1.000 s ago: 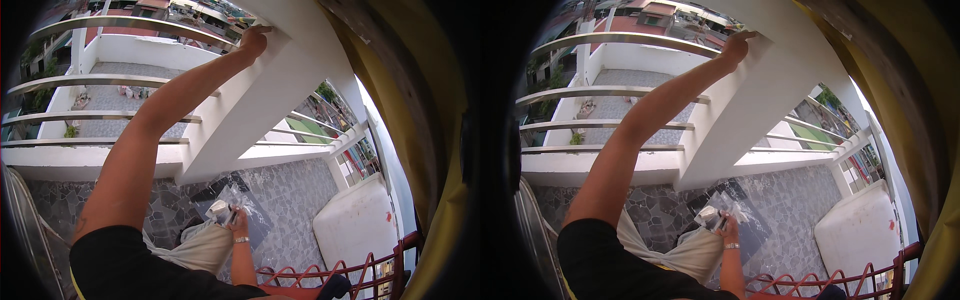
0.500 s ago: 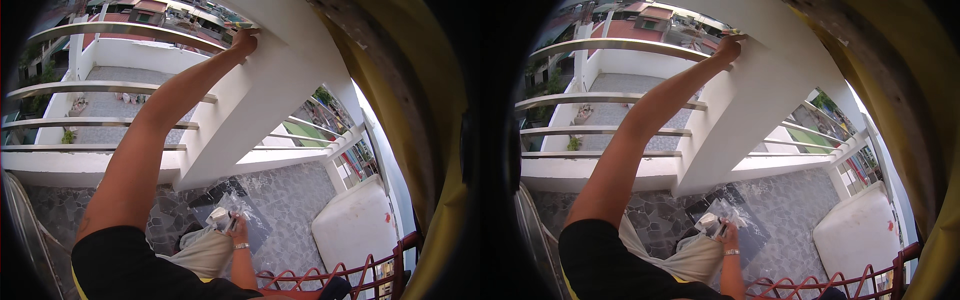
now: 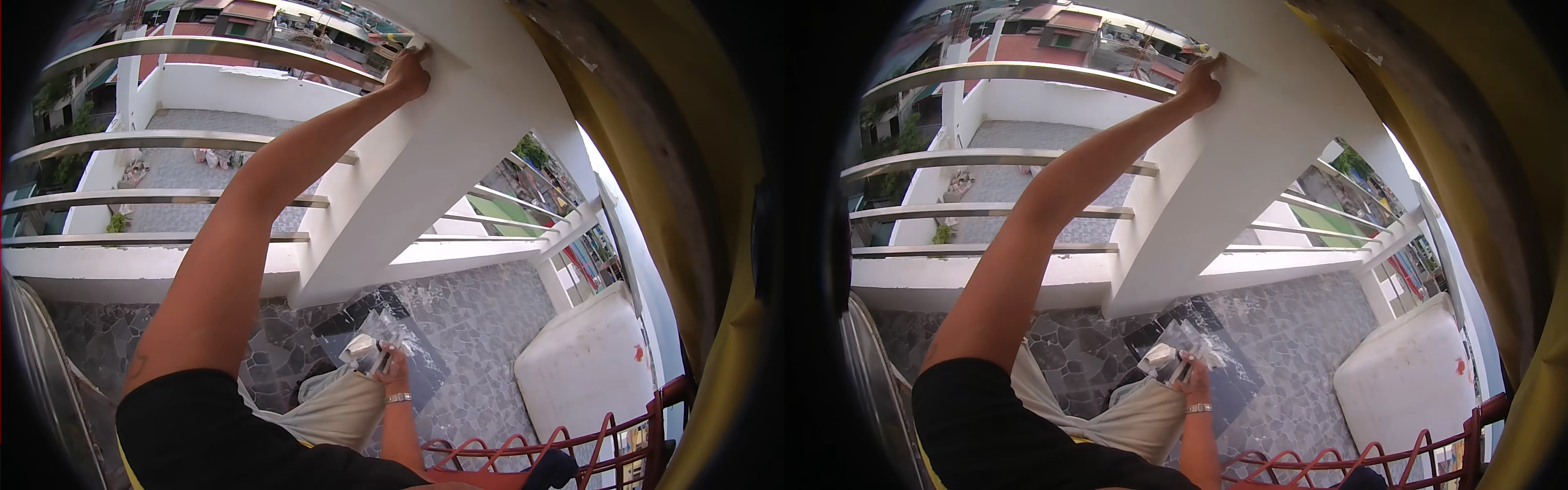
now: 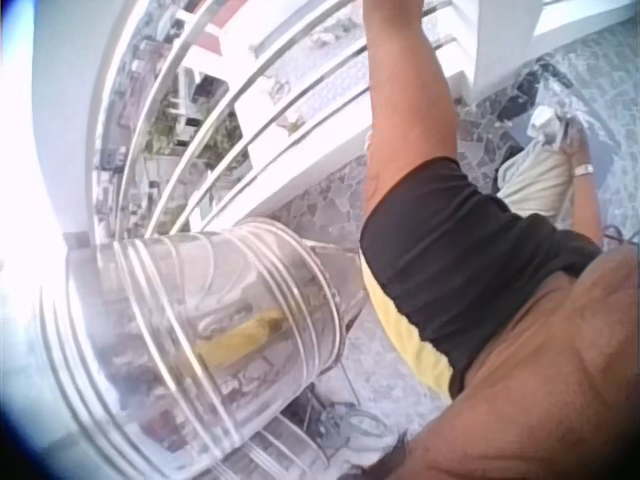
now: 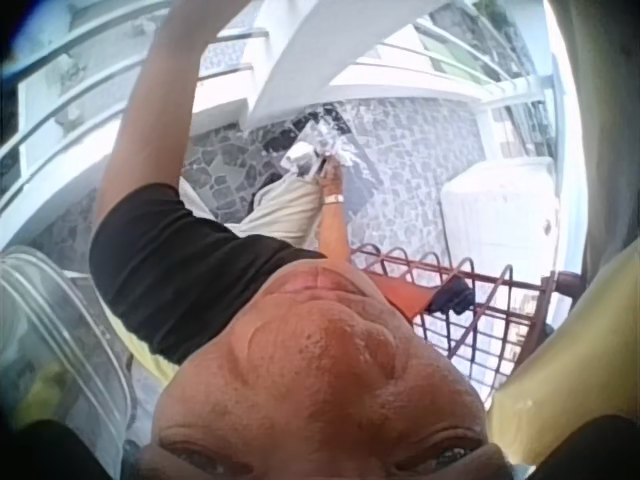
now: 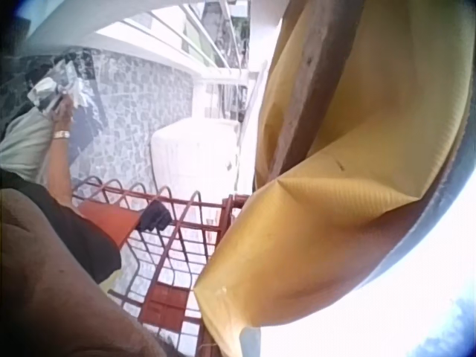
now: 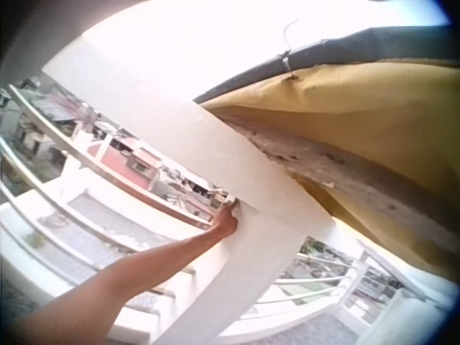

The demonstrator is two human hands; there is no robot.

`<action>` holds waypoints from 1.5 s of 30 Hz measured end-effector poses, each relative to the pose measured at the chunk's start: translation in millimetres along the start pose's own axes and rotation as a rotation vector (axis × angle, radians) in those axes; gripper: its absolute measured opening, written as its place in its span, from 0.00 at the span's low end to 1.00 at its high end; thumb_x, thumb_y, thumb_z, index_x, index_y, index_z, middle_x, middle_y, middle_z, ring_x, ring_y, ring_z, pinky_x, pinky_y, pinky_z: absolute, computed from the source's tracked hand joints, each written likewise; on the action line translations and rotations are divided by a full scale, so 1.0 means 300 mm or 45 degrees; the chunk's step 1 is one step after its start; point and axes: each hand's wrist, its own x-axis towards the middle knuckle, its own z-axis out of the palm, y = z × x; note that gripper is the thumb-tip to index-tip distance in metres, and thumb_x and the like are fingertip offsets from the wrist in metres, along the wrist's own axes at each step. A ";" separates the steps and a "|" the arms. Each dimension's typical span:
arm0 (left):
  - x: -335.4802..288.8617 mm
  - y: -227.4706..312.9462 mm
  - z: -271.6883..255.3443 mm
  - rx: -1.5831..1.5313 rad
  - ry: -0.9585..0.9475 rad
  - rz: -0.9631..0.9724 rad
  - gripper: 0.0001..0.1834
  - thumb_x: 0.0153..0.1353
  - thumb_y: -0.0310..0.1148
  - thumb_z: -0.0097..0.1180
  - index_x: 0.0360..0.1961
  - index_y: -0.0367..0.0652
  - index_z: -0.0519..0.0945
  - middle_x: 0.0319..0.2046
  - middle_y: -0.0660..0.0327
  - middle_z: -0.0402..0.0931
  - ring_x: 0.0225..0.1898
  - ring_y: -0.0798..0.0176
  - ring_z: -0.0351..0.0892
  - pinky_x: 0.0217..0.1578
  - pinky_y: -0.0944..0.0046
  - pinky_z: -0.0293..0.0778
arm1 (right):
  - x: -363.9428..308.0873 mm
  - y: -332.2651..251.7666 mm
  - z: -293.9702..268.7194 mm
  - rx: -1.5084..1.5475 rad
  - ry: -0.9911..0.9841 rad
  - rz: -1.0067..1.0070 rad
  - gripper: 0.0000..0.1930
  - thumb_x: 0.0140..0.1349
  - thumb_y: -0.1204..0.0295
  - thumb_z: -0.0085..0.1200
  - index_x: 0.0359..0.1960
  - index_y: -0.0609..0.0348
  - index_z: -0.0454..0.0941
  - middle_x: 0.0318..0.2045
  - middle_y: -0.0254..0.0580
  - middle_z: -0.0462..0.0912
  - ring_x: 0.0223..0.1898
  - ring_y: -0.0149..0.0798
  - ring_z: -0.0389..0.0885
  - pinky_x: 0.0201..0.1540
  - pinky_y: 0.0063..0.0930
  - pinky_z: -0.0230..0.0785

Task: Apply patching compound to a pillar on a balcony using a putty knife and a hawk.

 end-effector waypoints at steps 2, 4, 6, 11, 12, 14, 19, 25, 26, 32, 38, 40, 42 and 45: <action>-0.018 0.007 -0.043 0.041 0.040 0.149 0.32 0.56 0.24 0.48 0.64 0.54 0.76 0.65 0.46 0.67 0.63 0.48 0.70 0.64 0.56 0.66 | -0.030 -0.093 0.063 0.270 0.035 0.277 0.13 0.51 0.62 0.62 0.35 0.55 0.82 0.26 0.33 0.80 0.26 0.34 0.79 0.26 0.30 0.71; -0.025 -0.016 -0.027 -0.362 -0.018 0.078 0.26 0.59 0.23 0.45 0.55 0.59 0.83 0.60 0.54 0.75 0.61 0.52 0.75 0.58 0.56 0.72 | -0.035 -0.098 0.054 0.314 0.041 0.273 0.13 0.51 0.62 0.62 0.35 0.55 0.82 0.26 0.33 0.80 0.26 0.34 0.79 0.26 0.31 0.72; 0.069 -0.049 0.012 -0.563 -0.169 -0.216 0.30 0.58 0.26 0.47 0.63 0.56 0.76 0.63 0.49 0.71 0.63 0.49 0.71 0.62 0.57 0.68 | -0.047 -0.108 0.045 0.354 0.049 0.266 0.13 0.51 0.62 0.63 0.35 0.56 0.82 0.27 0.34 0.80 0.25 0.35 0.79 0.27 0.31 0.72; 0.268 -0.183 0.184 -0.202 0.064 -0.304 0.32 0.59 0.32 0.48 0.67 0.53 0.69 0.62 0.48 0.71 0.64 0.50 0.70 0.61 0.56 0.69 | -0.001 0.036 -0.028 -0.778 -0.113 -0.911 0.14 0.51 0.63 0.63 0.37 0.56 0.81 0.31 0.34 0.81 0.30 0.35 0.80 0.32 0.33 0.76; 0.269 -0.187 0.218 -0.087 0.031 -0.265 0.32 0.59 0.32 0.48 0.67 0.53 0.69 0.62 0.48 0.71 0.64 0.49 0.70 0.61 0.56 0.69 | -0.012 0.013 -0.024 -0.780 -0.099 -0.904 0.14 0.51 0.63 0.63 0.37 0.56 0.81 0.31 0.34 0.81 0.30 0.35 0.80 0.32 0.33 0.76; 0.392 -0.336 0.070 0.166 -0.058 -0.178 0.32 0.58 0.31 0.48 0.68 0.54 0.69 0.64 0.48 0.69 0.65 0.48 0.69 0.63 0.56 0.68 | -0.067 -0.116 0.135 0.295 -0.043 0.302 0.13 0.52 0.63 0.63 0.37 0.54 0.80 0.31 0.33 0.80 0.31 0.33 0.79 0.32 0.32 0.75; 0.189 -0.158 0.161 -0.424 -0.163 -0.306 0.35 0.58 0.30 0.49 0.70 0.60 0.66 0.68 0.48 0.62 0.69 0.47 0.62 0.67 0.57 0.63 | -0.033 -0.056 0.020 0.049 -0.032 0.092 0.12 0.51 0.61 0.63 0.34 0.51 0.80 0.29 0.32 0.78 0.30 0.32 0.77 0.30 0.31 0.73; 0.023 0.046 0.051 -0.159 -0.011 -0.176 0.40 0.56 0.27 0.51 0.73 0.60 0.62 0.73 0.51 0.52 0.74 0.49 0.50 0.71 0.46 0.54 | -0.063 -0.149 0.110 0.221 0.027 0.274 0.14 0.49 0.59 0.64 0.34 0.51 0.81 0.29 0.31 0.78 0.30 0.33 0.78 0.32 0.31 0.72; 0.001 0.057 0.034 -0.142 0.004 -0.179 0.40 0.56 0.27 0.51 0.73 0.60 0.62 0.73 0.51 0.52 0.74 0.49 0.50 0.71 0.46 0.54 | -0.046 -0.133 0.112 0.197 0.013 0.275 0.15 0.49 0.59 0.65 0.35 0.51 0.80 0.30 0.31 0.78 0.30 0.34 0.78 0.33 0.31 0.72; -0.187 0.167 0.015 -0.461 -0.118 0.121 0.34 0.52 0.18 0.45 0.60 0.54 0.79 0.69 0.52 0.62 0.71 0.50 0.59 0.68 0.60 0.62 | -0.067 -0.059 0.022 -0.159 -0.107 -0.338 0.18 0.46 0.66 0.66 0.40 0.53 0.80 0.31 0.33 0.79 0.31 0.36 0.79 0.34 0.31 0.73; 0.059 -0.023 -0.066 -0.059 -0.108 -0.225 0.34 0.54 0.31 0.51 0.65 0.38 0.69 0.61 0.39 0.69 0.60 0.42 0.72 0.58 0.53 0.72 | -0.049 -0.038 0.069 0.368 -0.048 0.270 0.13 0.54 0.65 0.63 0.36 0.61 0.81 0.32 0.35 0.82 0.35 0.34 0.82 0.38 0.28 0.75; 0.027 -0.046 -0.055 0.069 0.153 -0.019 0.29 0.53 0.29 0.48 0.59 0.47 0.76 0.53 0.43 0.77 0.52 0.48 0.80 0.51 0.55 0.76 | -0.040 0.008 0.066 -0.802 -0.096 -1.274 0.14 0.54 0.67 0.63 0.40 0.61 0.81 0.34 0.33 0.82 0.36 0.33 0.81 0.40 0.28 0.74; -0.122 -0.017 -0.070 -0.315 -0.184 -0.073 0.33 0.55 0.20 0.44 0.63 0.51 0.76 0.63 0.49 0.71 0.66 0.54 0.67 0.70 0.61 0.56 | -0.069 -0.026 0.058 -0.715 -0.099 -0.969 0.18 0.52 0.71 0.63 0.46 0.58 0.80 0.38 0.34 0.83 0.40 0.35 0.82 0.45 0.31 0.75; -0.515 0.091 -0.206 -0.093 -0.537 0.113 0.34 0.52 0.17 0.37 0.63 0.43 0.73 0.64 0.51 0.71 0.64 0.52 0.71 0.59 0.53 0.73 | -0.030 0.042 -0.005 -0.251 -0.036 -0.743 0.18 0.51 0.76 0.62 0.46 0.55 0.80 0.40 0.37 0.84 0.44 0.36 0.82 0.49 0.31 0.74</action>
